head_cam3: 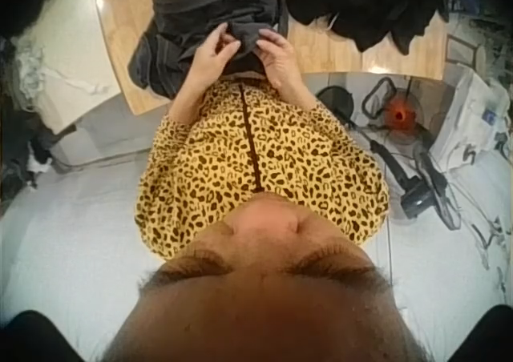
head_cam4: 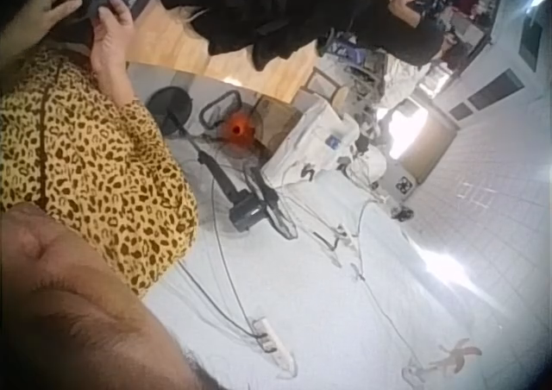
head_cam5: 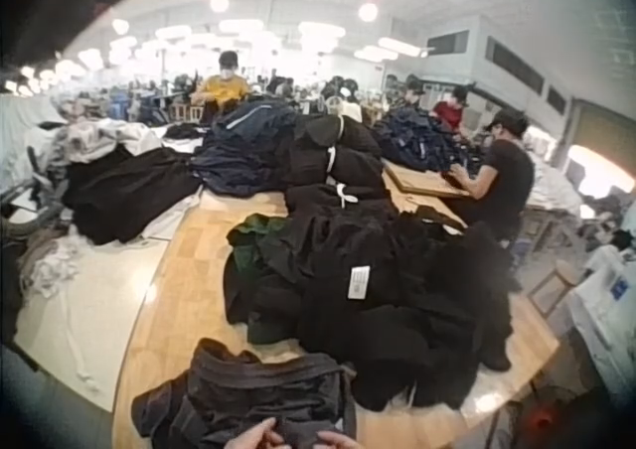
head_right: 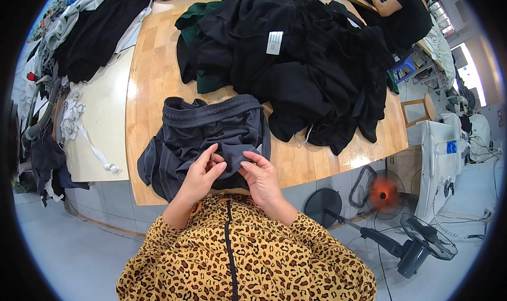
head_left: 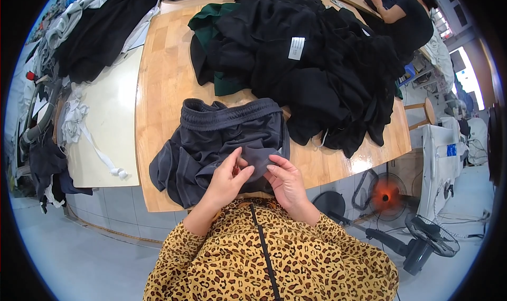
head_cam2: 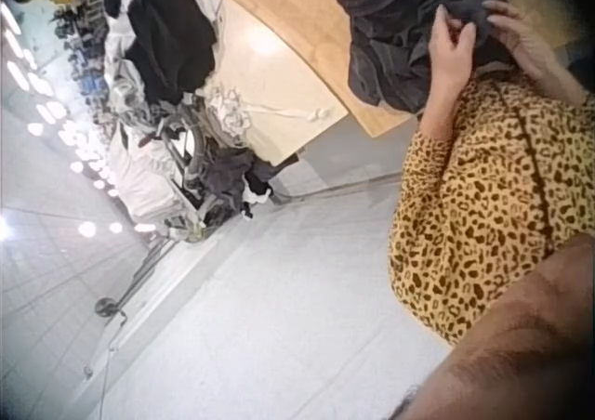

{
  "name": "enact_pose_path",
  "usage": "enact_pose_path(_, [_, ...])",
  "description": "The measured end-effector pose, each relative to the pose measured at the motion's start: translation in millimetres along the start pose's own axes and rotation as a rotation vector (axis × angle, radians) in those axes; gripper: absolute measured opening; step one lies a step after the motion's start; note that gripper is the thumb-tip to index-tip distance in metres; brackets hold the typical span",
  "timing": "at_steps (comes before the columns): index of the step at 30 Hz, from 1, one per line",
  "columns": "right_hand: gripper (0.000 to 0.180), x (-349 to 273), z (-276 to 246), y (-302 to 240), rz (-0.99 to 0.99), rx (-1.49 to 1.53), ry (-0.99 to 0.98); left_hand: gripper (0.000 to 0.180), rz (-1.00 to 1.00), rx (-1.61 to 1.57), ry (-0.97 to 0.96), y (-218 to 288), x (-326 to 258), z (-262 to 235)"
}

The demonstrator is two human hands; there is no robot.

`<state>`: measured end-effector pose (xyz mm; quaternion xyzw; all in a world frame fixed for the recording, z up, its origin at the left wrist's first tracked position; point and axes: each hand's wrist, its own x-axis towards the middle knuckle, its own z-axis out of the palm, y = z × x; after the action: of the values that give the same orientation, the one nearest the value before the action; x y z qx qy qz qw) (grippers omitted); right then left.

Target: Inspecting a pair of gray shorts and checking the waistband and drawstring in a textile factory setting.

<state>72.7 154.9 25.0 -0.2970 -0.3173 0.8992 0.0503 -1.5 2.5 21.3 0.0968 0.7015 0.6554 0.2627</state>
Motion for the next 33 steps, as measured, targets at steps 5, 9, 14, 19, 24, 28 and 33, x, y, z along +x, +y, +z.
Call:
enact_pose_path(5, [0.027, 2, 0, 1, -0.021, 0.015, -0.004, 0.042, 0.394, 0.53, 0.023, 5, -11, 2])
enact_pose_path(9, [0.028, 1, -3, 3, -0.02, -0.003, -0.017, 0.039, 0.345, 0.557, 0.014, 6, -12, 8])
enact_pose_path(14, [0.03, -1, -5, 3, -0.041, -0.01, -0.016, 0.037, 0.289, 0.549, -0.057, 8, -10, 11])
enact_pose_path(19, [0.031, -1, -5, 5, -0.03, -0.015, -0.019, 0.038, 0.249, 0.517, -0.065, 4, -9, 11])
enact_pose_path(24, [0.031, -1, -5, 6, -0.033, -0.023, -0.022, 0.038, 0.209, 0.474, -0.075, 2, -8, 11])
enact_pose_path(28, [0.031, -1, -4, 6, -0.041, -0.014, -0.031, 0.038, 0.14, 0.412, -0.093, 5, -8, 9])
enact_pose_path(33, [0.033, -1, -2, 4, -0.045, 0.014, -0.028, 0.038, 0.07, 0.325, -0.082, 12, -8, 5])
